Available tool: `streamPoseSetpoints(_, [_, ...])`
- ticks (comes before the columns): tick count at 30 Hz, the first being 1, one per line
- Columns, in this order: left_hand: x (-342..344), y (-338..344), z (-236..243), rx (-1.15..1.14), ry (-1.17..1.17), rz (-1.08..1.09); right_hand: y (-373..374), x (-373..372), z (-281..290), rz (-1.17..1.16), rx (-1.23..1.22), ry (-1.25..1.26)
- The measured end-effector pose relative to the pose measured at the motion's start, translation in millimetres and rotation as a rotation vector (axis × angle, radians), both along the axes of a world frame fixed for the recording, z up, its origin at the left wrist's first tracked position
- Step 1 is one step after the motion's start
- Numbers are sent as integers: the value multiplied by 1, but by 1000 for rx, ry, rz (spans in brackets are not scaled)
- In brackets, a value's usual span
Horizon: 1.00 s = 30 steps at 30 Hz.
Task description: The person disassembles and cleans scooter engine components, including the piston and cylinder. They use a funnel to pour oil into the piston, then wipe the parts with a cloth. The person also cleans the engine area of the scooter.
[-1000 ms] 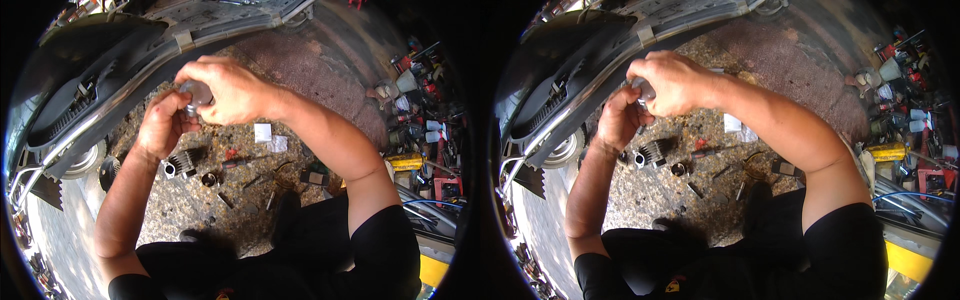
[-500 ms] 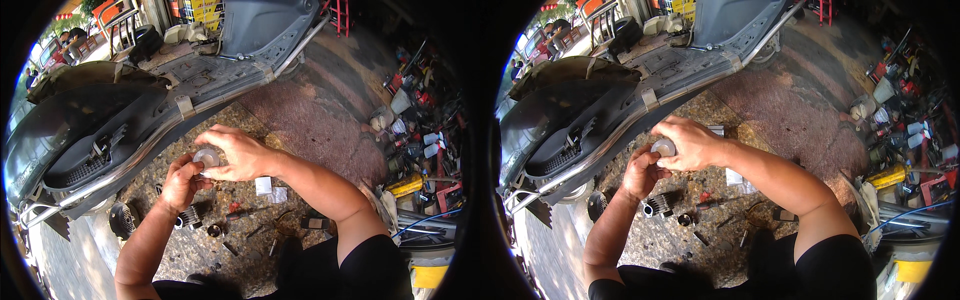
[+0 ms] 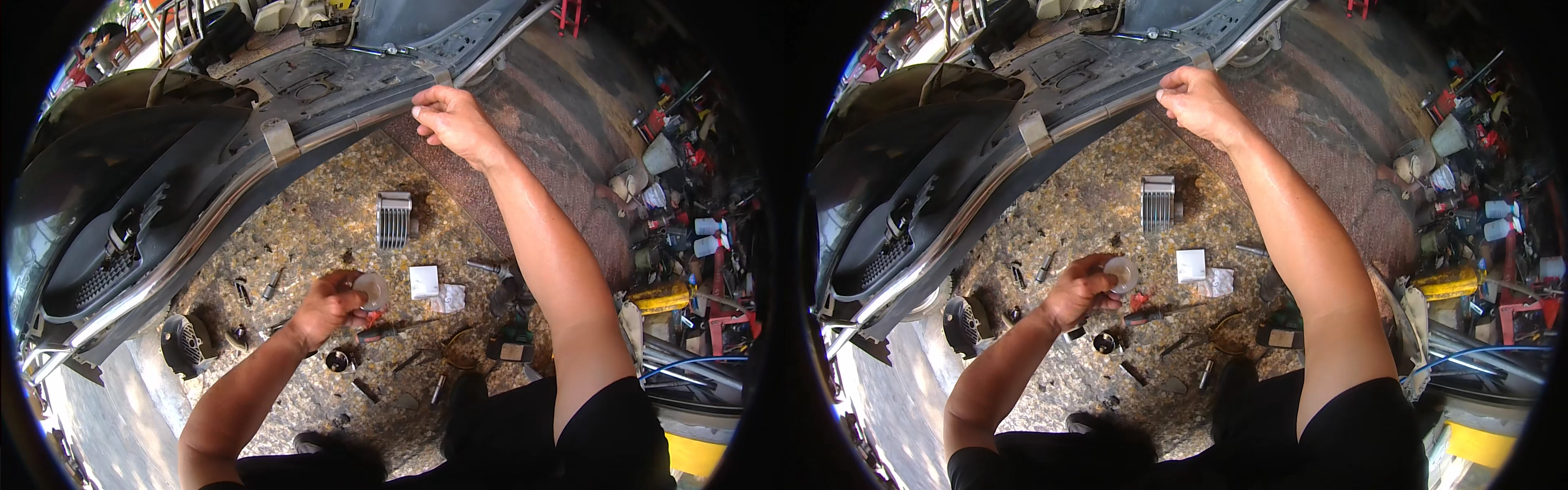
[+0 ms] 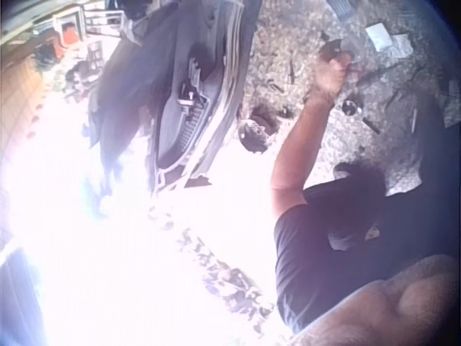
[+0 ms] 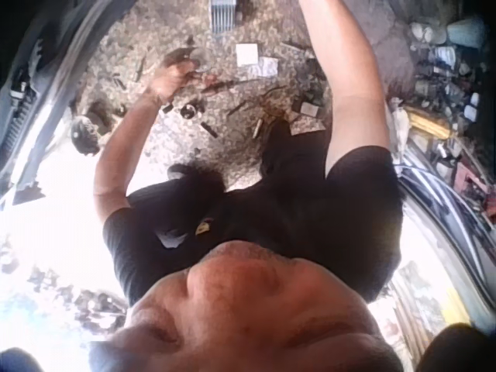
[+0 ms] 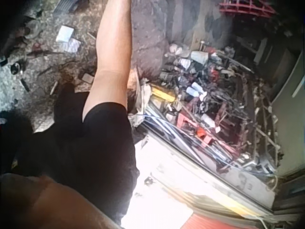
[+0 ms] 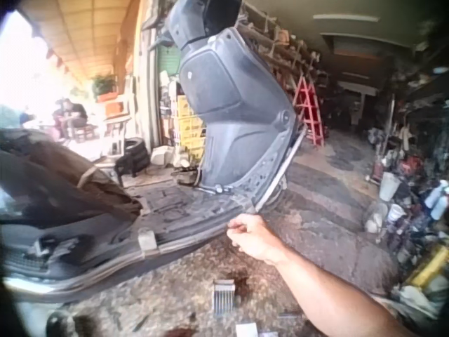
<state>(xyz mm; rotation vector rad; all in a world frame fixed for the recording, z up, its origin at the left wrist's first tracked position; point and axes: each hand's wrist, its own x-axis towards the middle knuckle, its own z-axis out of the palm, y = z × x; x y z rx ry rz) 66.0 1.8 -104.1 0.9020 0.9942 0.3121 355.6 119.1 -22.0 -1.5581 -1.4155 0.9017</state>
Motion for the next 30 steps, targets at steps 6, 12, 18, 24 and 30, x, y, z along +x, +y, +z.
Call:
streamPoseSetpoints(6, [58, -27, -73, -94, 74, -68, 80, 18, 24, -115, 80, -422])
streamPoseSetpoints(12, [119, -76, -159, -88, 51, 112, 151, 8, 0, -122, 256, -853])
streamPoseSetpoints(18, [147, -96, -172, 170, 353, 11, 176, -2, -12, -102, 207, -984])
streamPoseSetpoints(24, [153, -103, -175, 249, 399, 6, 177, 3, -13, -243, 284, -870])
streamPoseSetpoints(30, [154, -117, -183, 405, 488, 39, 166, 13, -17, -400, 552, -675])
